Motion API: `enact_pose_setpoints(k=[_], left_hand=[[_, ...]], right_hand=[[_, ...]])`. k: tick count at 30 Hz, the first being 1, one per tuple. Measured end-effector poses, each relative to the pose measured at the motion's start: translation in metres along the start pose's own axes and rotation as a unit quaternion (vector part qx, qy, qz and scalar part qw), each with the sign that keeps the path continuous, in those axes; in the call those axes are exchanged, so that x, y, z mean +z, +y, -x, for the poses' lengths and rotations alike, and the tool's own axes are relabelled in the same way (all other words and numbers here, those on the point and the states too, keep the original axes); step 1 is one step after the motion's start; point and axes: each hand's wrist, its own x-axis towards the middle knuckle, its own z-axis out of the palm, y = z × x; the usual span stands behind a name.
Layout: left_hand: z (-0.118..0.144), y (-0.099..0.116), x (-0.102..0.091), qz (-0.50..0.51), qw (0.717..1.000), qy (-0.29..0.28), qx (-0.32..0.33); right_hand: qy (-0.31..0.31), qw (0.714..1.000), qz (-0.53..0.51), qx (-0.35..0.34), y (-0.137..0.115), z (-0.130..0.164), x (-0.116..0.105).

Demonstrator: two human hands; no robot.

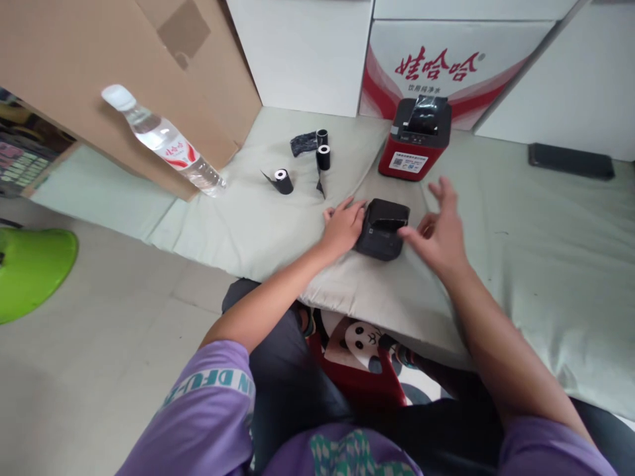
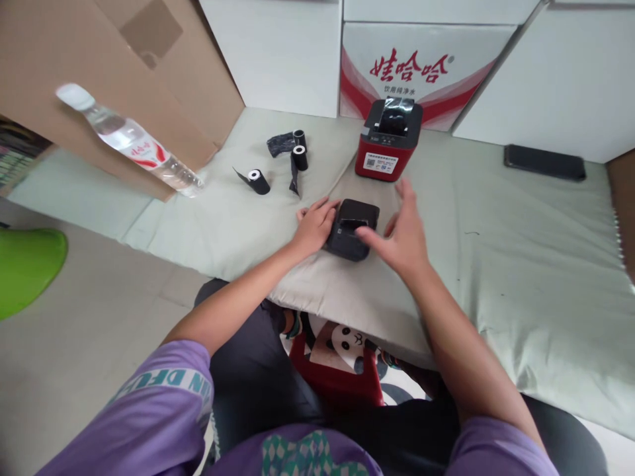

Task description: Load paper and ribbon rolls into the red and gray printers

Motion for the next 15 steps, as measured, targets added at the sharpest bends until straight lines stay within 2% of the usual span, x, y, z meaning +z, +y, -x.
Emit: enact_pose_setpoints(k=[3,5,8,11,15], left_hand=[[-0.008,-0.005,0.0,-0.018,1.0,0.008,0.008],[-0.012,-0.006,0.001,-0.021,1.0,-0.004,0.015],[-0.015,-0.007,0.0,-0.032,0.999,-0.02,0.025],[-0.017,-0.009,-0.004,-0.057,0.997,-0.037,0.033],[-0.022,-0.017,-0.011,-0.055,0.993,-0.088,0.054]], right_hand=[[0.116,0.993,-0.019,-0.01,0.017,-0.013,-0.012],[0.109,0.994,-0.02,-0.006,0.028,-0.019,-0.012],[-0.03,0.998,-0.043,-0.018,0.042,-0.025,-0.005],[-0.173,0.983,-0.055,-0.032,0.054,-0.028,0.0],[-0.239,0.97,-0.041,-0.032,0.058,-0.029,0.001]])
